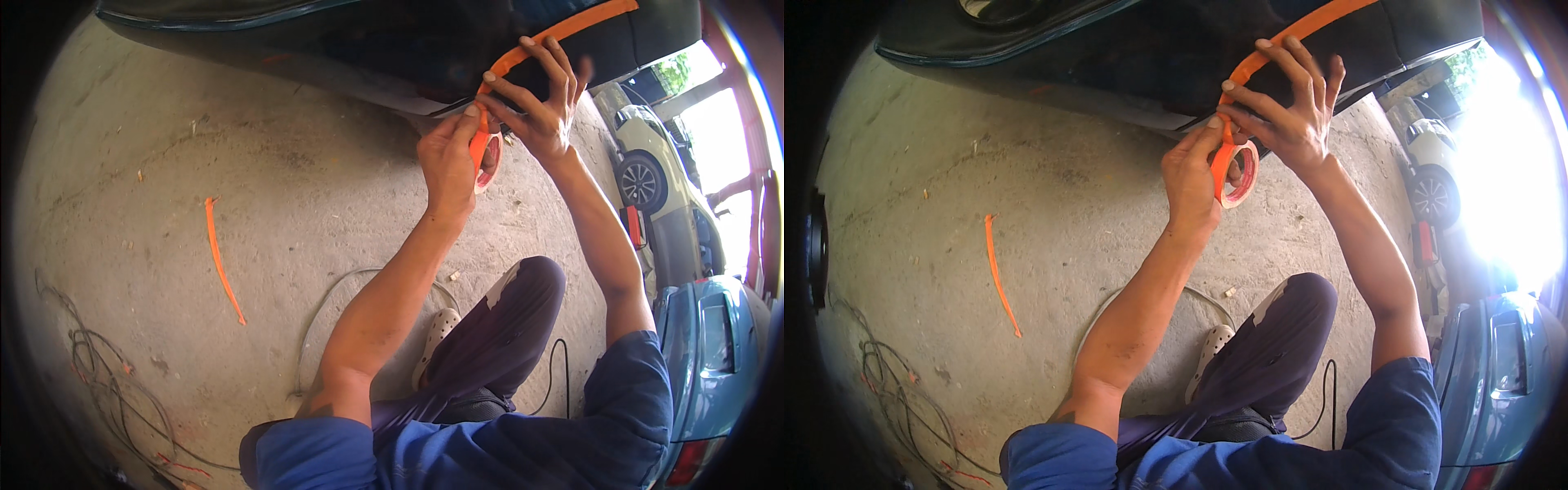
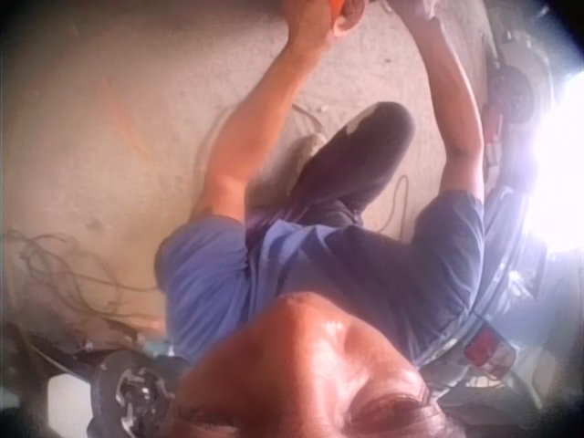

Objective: The person kneels beside a dark car and applies orange tape along the lower edge of the front bumper. They smooth the tape with their fingers and press it firmly to the surface.

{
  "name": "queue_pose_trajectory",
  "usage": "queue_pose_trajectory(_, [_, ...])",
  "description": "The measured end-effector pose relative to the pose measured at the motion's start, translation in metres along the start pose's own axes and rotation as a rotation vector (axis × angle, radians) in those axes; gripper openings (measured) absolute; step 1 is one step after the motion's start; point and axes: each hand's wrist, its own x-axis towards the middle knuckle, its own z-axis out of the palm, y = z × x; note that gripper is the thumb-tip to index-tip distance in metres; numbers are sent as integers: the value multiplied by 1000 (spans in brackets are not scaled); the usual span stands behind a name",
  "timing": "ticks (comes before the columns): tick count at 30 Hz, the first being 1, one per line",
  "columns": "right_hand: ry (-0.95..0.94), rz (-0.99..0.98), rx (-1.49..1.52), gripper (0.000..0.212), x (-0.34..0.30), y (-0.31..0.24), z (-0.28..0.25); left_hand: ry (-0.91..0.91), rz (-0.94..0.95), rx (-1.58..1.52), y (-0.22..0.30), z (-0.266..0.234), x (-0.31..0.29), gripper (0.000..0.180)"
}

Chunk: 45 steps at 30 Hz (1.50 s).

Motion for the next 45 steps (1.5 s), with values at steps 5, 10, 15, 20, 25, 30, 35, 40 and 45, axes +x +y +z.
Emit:
queue_pose_trajectory(5, [-9, 8, -30, 41, -2, 0, 2, 238, -312, 19, -44, -32, -10, 33])
queue_pose_trajectory(10, [13, 56, 55, 34, -1, -13, -7, 202, -281, 99, -58, -92, -28, 30])
queue_pose_trajectory(15, [-49, 801, 617, 28, -10, -69, -38, 169, 69, 257, -31, -93, -24, 28])
queue_pose_trajectory(20, [-159, 1648, 1415, 41, -17, -90, -24, 129, 437, 450, -4, -63, -29, 25])
queue_pose_trajectory(25, [117, 1734, 1712, 45, -13, -94, -13, 11, 574, 574, 35, -49, -27, 27])
queue_pose_trajectory(30, [166, 1754, 1683, 45, -3, -98, -14, -26, 662, 807, 79, -6, -38, 32])
queue_pose_trajectory(35, [200, 1719, 1643, 42, -3, -106, -2, -110, 468, 905, 125, 31, -59, 35])
queue_pose_trajectory(40, [198, 1618, 1594, 34, -8, -114, 1, -24, 538, 1106, 129, 31, -46, 31])
queue_pose_trajectory(45, [180, 1581, 1495, 31, -5, -114, -1, 25, 496, 1153, 127, 21, -42, 28])
